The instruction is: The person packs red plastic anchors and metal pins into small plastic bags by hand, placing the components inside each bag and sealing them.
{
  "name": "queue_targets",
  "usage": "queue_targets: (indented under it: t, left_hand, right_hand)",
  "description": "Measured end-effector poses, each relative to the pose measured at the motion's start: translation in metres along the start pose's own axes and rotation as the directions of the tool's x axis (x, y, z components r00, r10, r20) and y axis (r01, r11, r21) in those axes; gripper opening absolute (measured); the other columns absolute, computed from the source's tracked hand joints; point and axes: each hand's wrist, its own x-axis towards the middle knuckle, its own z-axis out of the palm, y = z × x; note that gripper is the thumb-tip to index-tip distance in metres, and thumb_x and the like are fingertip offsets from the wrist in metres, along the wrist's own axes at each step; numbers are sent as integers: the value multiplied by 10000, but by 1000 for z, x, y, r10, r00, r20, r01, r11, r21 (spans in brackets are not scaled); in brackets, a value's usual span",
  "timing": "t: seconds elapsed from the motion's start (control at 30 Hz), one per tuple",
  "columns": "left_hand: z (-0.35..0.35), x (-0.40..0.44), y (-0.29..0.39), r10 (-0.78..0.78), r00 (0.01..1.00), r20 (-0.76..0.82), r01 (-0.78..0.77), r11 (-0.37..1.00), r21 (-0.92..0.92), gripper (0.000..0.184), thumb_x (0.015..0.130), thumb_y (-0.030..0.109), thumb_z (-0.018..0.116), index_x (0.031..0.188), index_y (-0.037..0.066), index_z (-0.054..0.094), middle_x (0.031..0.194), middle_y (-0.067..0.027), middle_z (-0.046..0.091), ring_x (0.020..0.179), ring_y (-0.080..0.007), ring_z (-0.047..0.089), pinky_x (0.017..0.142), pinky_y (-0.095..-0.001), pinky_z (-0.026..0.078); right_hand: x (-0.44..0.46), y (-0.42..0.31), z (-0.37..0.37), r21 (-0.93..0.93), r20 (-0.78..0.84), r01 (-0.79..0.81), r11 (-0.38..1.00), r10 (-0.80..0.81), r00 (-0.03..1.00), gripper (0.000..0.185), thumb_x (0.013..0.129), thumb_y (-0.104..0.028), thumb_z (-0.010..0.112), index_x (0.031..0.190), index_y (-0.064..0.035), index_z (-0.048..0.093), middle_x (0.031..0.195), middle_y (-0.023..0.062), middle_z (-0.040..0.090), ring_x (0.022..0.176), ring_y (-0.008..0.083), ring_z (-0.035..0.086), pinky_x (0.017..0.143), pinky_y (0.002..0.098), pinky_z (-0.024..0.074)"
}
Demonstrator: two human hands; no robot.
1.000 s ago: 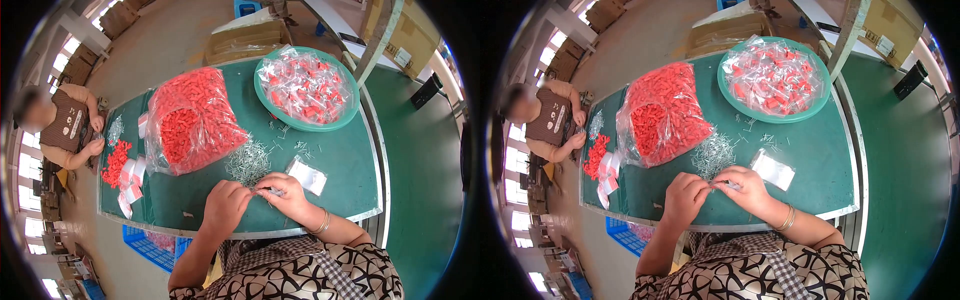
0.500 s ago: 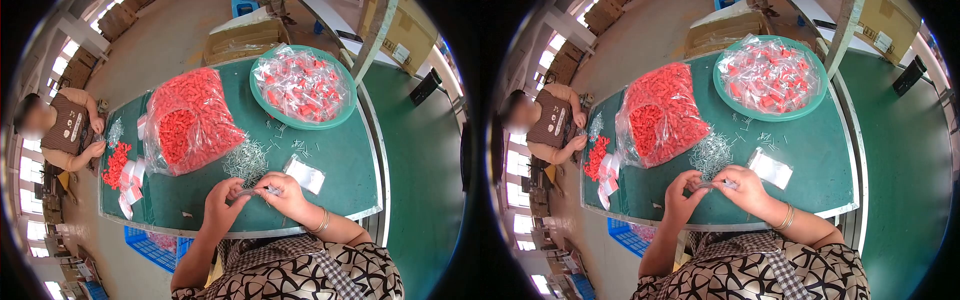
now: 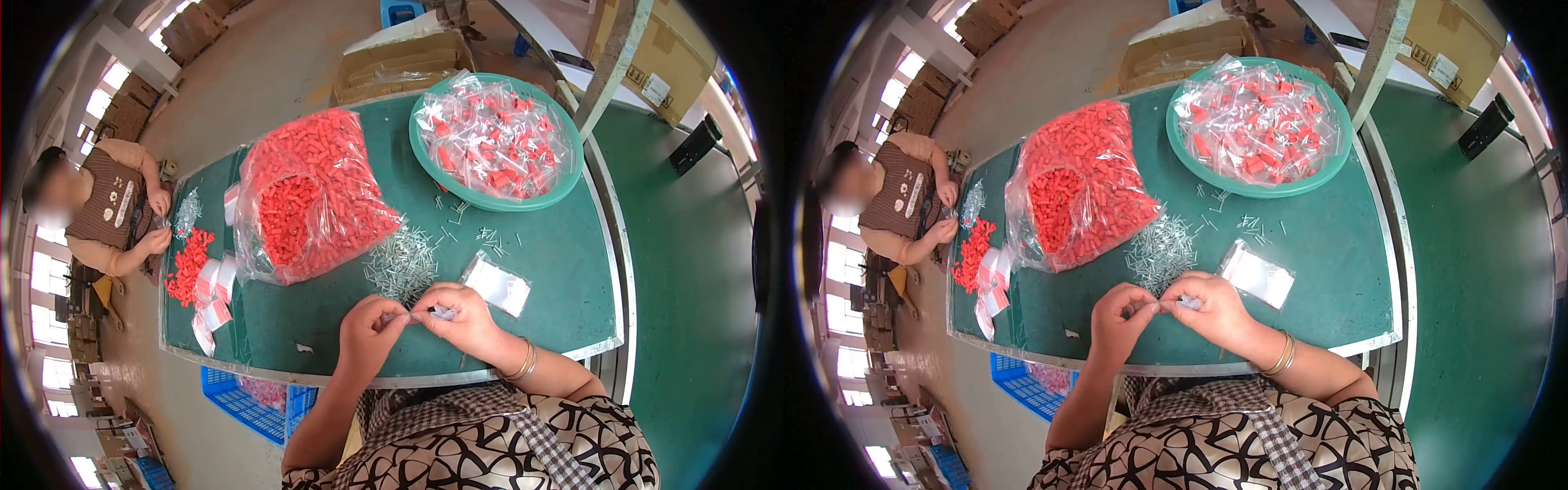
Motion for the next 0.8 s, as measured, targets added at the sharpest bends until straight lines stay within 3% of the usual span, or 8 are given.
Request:
queue_targets:
  t: [0.2,0.3,0.7,0.8]
  left_hand:
    - [-5,-2,-15,-133,991,-20,122,952,-282,95,826,-16,670,906,-11,619,834,1,578,733,-48,524,659,-192,431]
    - [-7,-3,-20,-141,990,-7,132,939,-318,66,833,-35,651,887,-11,620,839,3,570,740,-47,525,667,-186,427]
    - [1,-1,-11,-46,999,-19,42,986,-163,64,809,-69,646,847,-23,624,857,-9,566,692,-39,506,613,-182,409]
    - [3,-1,-10,-20,999,-38,13,987,-162,65,806,-77,641,838,-24,622,851,-11,565,688,-39,504,605,-180,405]
  right_hand:
    - [1,-2,-4,-26,-53,-53,998,52,997,89,791,-30,676,879,-40,672,835,82,642,785,212,634,699,305,489]
    - [1,-1,-1,6,-65,-49,999,49,997,91,798,-35,682,888,-40,677,835,81,640,790,207,632,699,301,488]
    - [1,0,3,131,-27,-154,979,159,987,62,805,-34,689,866,-27,682,833,71,642,797,167,629,714,285,482]
    - [1,-2,4,149,-30,-162,975,168,985,20,833,-12,680,842,-6,663,851,50,623,715,96,593,593,231,469]
